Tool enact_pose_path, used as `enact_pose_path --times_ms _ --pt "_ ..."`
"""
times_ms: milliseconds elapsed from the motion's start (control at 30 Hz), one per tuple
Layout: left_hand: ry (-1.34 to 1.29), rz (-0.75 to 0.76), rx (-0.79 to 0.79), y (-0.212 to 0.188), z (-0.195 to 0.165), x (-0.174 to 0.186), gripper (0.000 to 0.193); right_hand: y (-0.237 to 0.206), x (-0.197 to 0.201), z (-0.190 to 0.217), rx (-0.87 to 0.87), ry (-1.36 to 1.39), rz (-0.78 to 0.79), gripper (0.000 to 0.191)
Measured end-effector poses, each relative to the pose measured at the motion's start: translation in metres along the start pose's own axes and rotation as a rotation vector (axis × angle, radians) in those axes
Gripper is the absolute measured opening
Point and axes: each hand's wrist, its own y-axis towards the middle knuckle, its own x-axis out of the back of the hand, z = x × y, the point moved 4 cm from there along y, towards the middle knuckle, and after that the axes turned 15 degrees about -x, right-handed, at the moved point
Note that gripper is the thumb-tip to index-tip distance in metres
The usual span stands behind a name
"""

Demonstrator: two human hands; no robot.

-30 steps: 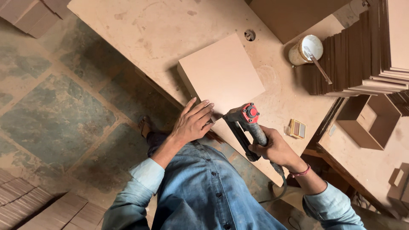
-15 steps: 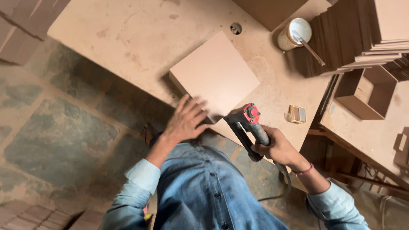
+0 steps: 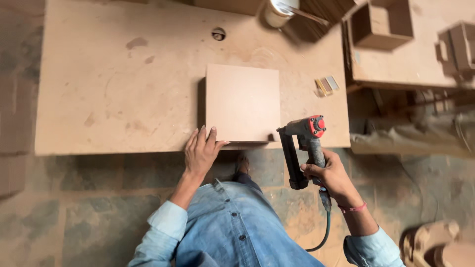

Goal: The person assembles small cardboard boxes by applying glue to the edges and securing them with a pneumatic nail gun. They repeatedly glue, staple, and stack finished boxes on the workbench.

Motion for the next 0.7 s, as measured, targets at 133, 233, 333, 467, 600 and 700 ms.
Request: enact_pose_path --times_ms 133,233,333,467,600,700 --pt "-0.107 0.018 -0.12 0.003 0.015 0.014 0.049 -0.009 -0.025 -0.025 -0.052 0.088 -0.065 0.046" --pt "-0.156 0.046 -0.167 0.005 0.021 0.021 0.045 -0.013 -0.038 -0.033 -0.022 0.107 -0.094 0.046" --pt "-0.184 0.035 -0.179 0.005 0.023 0.025 0.042 -0.016 -0.043 -0.033 -0.039 0.12 -0.109 0.048" --pt "-0.203 0.015 -0.173 0.003 0.025 0.026 0.042 -0.019 -0.045 -0.029 -0.051 0.106 -0.118 0.047" --pt "-0.222 0.004 -0.172 0.0 0.029 0.023 0.041 -0.018 -0.049 -0.03 -0.056 0.059 -0.158 0.048" --pt "-0.232 0.005 -0.178 -0.002 0.031 0.023 0.041 -0.016 -0.052 -0.031 -0.026 0.065 -0.167 0.049"
